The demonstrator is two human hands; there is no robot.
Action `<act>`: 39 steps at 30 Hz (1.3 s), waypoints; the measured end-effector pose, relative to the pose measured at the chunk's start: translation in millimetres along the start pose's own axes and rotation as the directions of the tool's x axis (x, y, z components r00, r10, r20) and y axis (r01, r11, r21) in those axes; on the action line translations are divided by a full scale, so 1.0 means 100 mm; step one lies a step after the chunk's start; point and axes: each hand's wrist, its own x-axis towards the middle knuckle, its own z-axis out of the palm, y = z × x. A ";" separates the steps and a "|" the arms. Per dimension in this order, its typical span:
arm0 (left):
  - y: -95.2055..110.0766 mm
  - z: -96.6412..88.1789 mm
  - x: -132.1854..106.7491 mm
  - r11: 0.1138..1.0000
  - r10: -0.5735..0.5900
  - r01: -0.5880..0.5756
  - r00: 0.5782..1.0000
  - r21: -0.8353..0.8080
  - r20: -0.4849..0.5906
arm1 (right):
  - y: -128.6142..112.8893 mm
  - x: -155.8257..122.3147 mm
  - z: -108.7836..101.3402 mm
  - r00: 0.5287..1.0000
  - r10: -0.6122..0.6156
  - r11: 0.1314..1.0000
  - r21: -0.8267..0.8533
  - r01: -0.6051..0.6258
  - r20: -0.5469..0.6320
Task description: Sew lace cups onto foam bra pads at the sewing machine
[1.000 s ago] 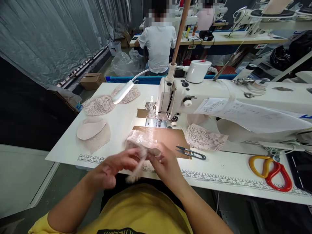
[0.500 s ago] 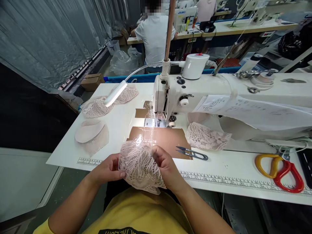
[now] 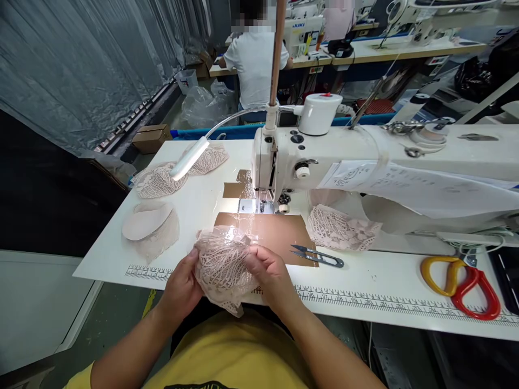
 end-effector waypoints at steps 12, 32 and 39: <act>-0.10 0.19 -0.12 0.930 -0.247 0.283 0.953 -0.236 0.173 | 0.11 0.04 0.11 0.988 -0.095 0.982 0.149 0.113 -0.121; 0.52 -0.07 0.06 0.646 -0.156 -0.253 0.880 0.720 0.449 | -0.28 0.09 0.15 0.941 -0.248 0.840 -0.432 0.327 0.230; 0.63 -0.02 0.13 0.731 -0.161 -0.216 0.867 0.647 0.471 | -0.31 0.12 0.14 0.927 -0.364 0.767 -0.536 0.354 0.091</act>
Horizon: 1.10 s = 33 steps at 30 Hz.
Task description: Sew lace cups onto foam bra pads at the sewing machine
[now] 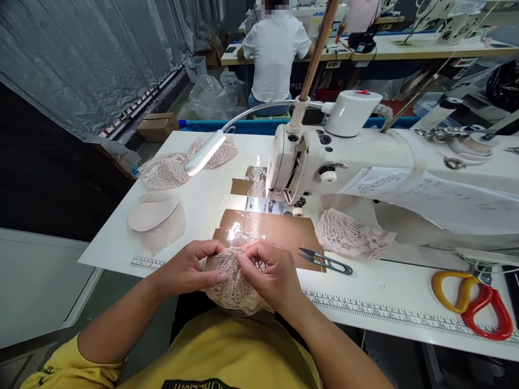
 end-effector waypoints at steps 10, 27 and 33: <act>-0.03 -0.03 0.22 0.980 -0.096 0.102 0.995 -0.169 0.040 | 0.00 0.04 -0.03 0.996 0.091 0.996 -0.019 -0.090 0.015; -0.02 -0.27 0.23 0.832 -0.234 -0.028 0.888 -0.554 -0.396 | 0.18 0.14 -0.39 0.883 0.442 0.805 0.364 -0.469 0.161; 0.17 -0.59 0.43 0.912 0.271 0.032 0.703 0.410 -0.657 | 0.14 0.13 -0.70 0.923 0.381 0.925 -0.029 -0.380 0.064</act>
